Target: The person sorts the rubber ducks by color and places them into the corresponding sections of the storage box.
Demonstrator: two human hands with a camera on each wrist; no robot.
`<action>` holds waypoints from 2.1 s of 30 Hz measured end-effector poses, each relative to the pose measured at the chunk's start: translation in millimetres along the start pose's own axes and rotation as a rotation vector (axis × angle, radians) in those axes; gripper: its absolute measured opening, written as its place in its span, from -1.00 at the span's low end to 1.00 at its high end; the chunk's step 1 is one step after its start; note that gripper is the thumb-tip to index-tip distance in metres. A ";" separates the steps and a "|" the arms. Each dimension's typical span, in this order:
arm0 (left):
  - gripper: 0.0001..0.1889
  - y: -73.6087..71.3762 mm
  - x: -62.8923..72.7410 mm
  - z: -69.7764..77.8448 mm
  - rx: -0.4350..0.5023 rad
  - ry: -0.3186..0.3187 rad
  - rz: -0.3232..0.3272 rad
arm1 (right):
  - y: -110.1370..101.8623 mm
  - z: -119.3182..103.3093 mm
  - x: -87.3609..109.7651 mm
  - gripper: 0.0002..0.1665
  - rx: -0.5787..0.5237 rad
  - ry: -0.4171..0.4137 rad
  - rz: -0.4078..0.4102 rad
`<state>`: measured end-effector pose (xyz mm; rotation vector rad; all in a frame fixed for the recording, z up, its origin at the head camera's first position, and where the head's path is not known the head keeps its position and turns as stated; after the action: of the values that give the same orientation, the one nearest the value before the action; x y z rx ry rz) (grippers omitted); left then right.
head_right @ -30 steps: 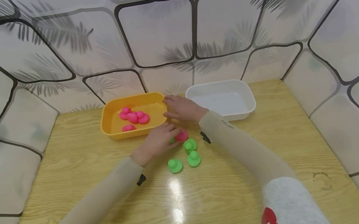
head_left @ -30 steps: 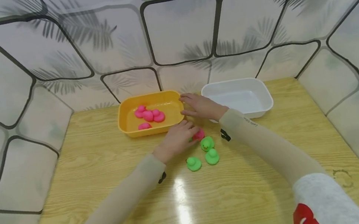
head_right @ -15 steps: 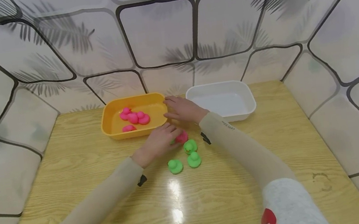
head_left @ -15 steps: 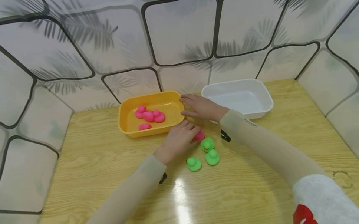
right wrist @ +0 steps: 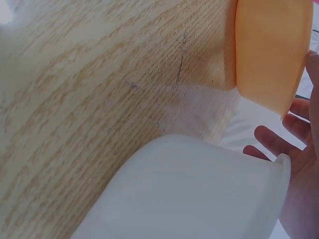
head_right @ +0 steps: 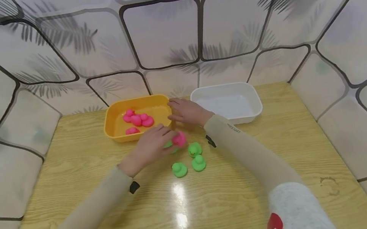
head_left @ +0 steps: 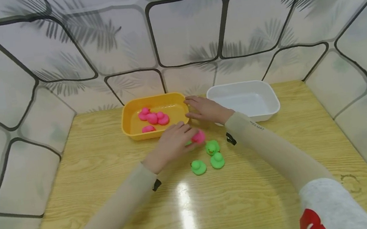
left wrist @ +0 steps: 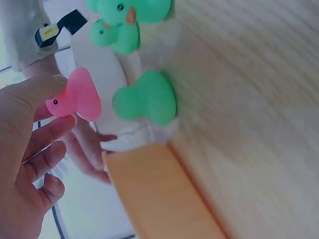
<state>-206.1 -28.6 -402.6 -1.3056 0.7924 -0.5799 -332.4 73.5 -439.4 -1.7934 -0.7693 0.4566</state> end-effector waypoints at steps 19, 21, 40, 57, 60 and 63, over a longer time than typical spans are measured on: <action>-0.62 -36.4 38.4 -60.2 0.018 -0.092 0.031 | -0.7 -3.8 1.5 -0.21 -0.019 -0.006 -0.005; -0.61 -38.2 41.4 -67.9 0.028 -0.094 0.040 | -0.7 -4.3 1.6 -0.21 -0.020 -0.006 -0.007; -0.68 -43.6 77.4 -155.8 0.050 -0.310 0.014 | 3.6 3.0 -0.6 -0.19 0.006 0.008 -0.031; -0.65 -31.2 90.6 -180.3 0.090 -0.395 -0.048 | 1.2 -1.4 0.5 -0.21 0.000 0.002 -0.016; -0.65 -31.0 92.8 -179.7 0.097 -0.403 -0.030 | 1.7 -0.9 0.4 -0.21 -0.008 -0.001 -0.015; -0.68 -30.6 94.6 -178.2 0.095 -0.403 -0.011 | 2.5 0.7 -0.2 -0.20 -0.007 -0.002 -0.014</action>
<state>-286.0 -216.3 -402.5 -1.2848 0.4207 -0.3408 -332.3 73.3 -442.0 -1.7934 -0.7847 0.4470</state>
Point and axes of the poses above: each hand's wrist, its own x-axis away from the middle knuckle, its own y-axis out of the palm, z = x × y, the point moved 7 cm from there along -x, towards the middle knuckle, and after that the axes turned 3 degrees about -z, right-handed, at the moved point
